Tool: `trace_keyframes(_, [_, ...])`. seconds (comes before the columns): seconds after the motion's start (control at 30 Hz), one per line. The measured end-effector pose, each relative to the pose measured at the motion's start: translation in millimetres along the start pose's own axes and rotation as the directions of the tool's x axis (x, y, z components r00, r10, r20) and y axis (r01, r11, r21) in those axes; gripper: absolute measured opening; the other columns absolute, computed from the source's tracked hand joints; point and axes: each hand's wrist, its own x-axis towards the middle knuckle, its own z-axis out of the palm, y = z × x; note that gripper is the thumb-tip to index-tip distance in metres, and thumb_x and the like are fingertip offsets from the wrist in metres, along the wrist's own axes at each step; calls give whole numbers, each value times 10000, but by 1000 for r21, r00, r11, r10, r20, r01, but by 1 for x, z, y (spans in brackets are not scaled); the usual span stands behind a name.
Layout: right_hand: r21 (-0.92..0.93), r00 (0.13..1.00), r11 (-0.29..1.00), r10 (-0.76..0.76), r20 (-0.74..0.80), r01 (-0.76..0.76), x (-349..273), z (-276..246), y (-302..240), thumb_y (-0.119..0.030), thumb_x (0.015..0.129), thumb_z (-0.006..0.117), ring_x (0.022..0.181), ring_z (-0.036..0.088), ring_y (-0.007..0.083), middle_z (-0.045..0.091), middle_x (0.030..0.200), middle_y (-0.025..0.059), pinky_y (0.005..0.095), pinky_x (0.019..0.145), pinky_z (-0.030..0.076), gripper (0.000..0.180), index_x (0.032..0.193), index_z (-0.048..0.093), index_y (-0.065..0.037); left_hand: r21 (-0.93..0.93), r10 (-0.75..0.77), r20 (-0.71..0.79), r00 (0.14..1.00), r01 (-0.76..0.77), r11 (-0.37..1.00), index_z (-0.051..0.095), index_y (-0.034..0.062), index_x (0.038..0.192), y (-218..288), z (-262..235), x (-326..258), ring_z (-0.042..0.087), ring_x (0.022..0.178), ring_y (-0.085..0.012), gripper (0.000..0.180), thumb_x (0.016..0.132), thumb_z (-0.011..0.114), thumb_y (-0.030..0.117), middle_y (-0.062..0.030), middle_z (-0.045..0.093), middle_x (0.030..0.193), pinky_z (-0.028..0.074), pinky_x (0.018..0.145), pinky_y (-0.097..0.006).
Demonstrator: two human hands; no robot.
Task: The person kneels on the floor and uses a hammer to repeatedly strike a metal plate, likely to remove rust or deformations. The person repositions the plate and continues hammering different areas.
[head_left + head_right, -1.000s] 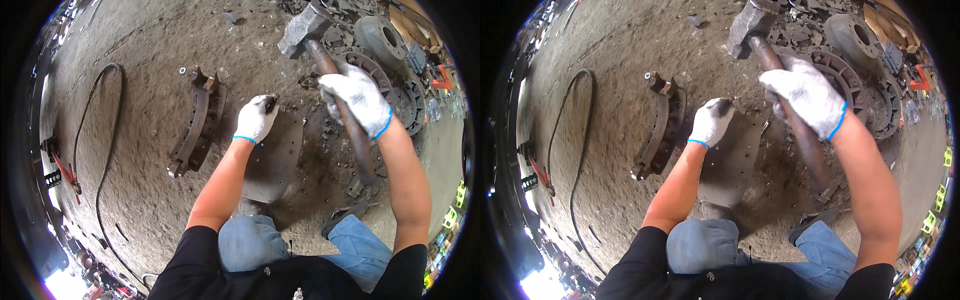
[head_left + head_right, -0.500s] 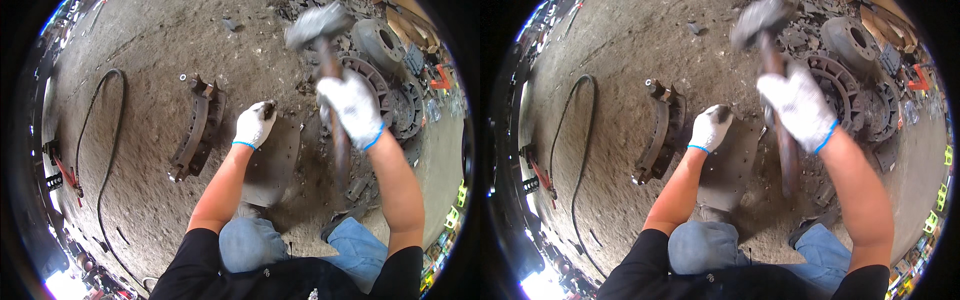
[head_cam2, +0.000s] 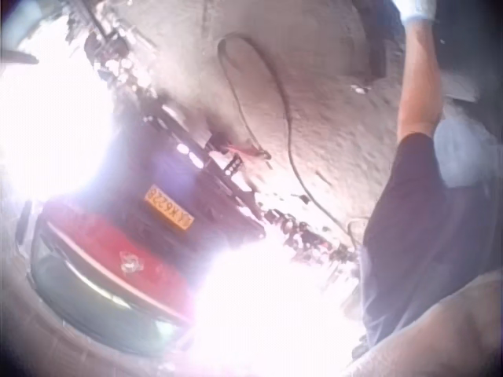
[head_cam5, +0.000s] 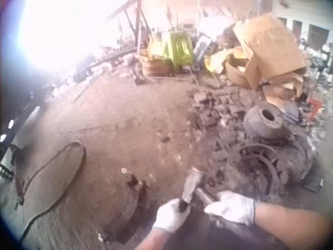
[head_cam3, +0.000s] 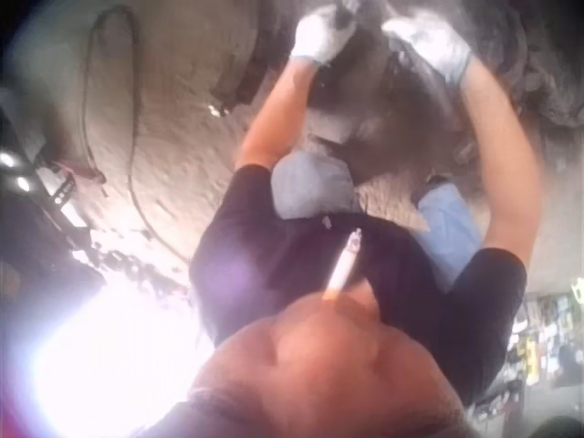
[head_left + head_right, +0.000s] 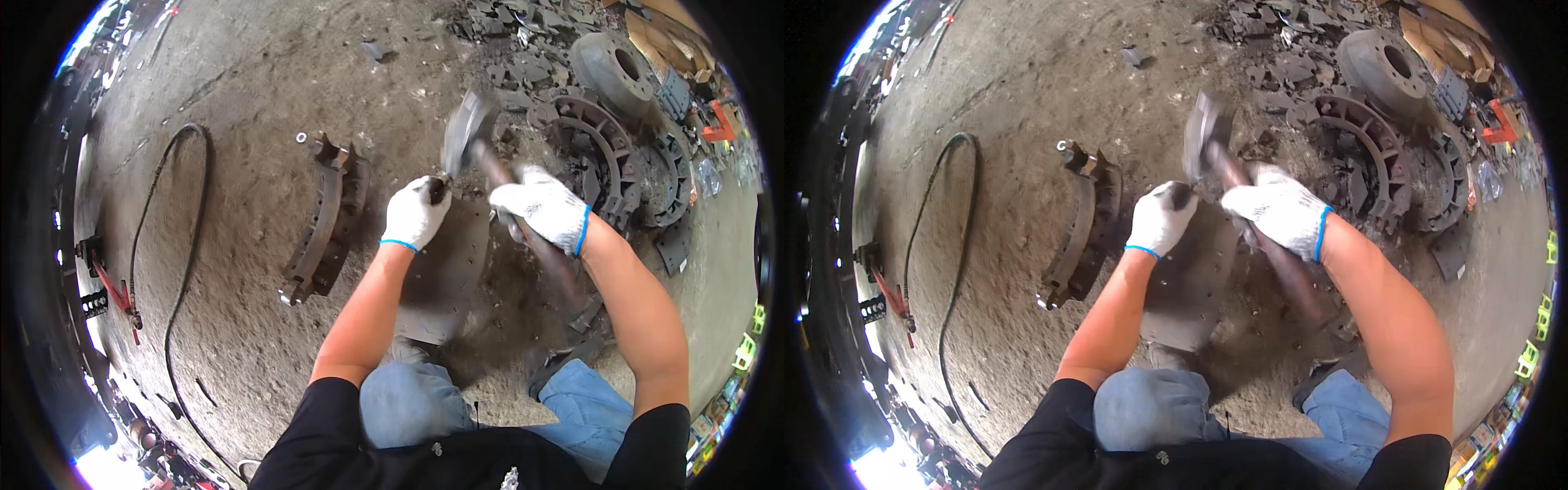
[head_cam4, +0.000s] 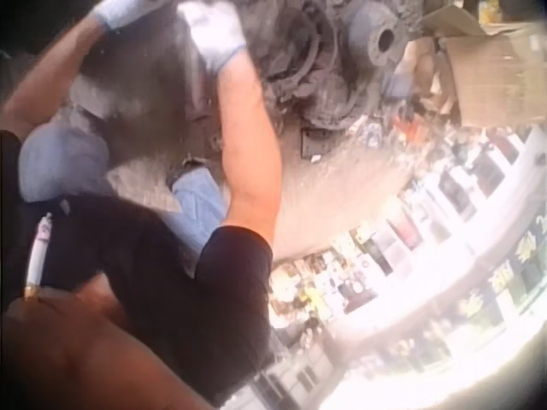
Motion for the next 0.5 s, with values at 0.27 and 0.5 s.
trace_keyframes(0.27, [210, 967, 963, -116, -228, 166, -12, -12, -35, -241, 934, 683, 554, 572, 117, 611, 762, 9, 277, 492, 491, 287, 1150, 609, -68, -81, 21, -3, 1000, -21, 996, 731, 35, 1080, -9, 7, 1, 721, 980, -350, 337, 851, 767, 279, -170, 738, 1055, 572, 890, -396])
trace_keyframes(0.5, [57, 992, 991, 116, 54, -119, 0, 6, 22, -249, 904, 705, 583, 586, 135, 618, 772, 40, 300, 529, 504, 296, 1054, 602, -16, -746, -439, -136, 888, 200, 635, 699, 39, 1223, -90, 60, -7, 608, 921, -118, 297, 1022, 610, 239, -58, 708, 1117, 530, 805, -282])
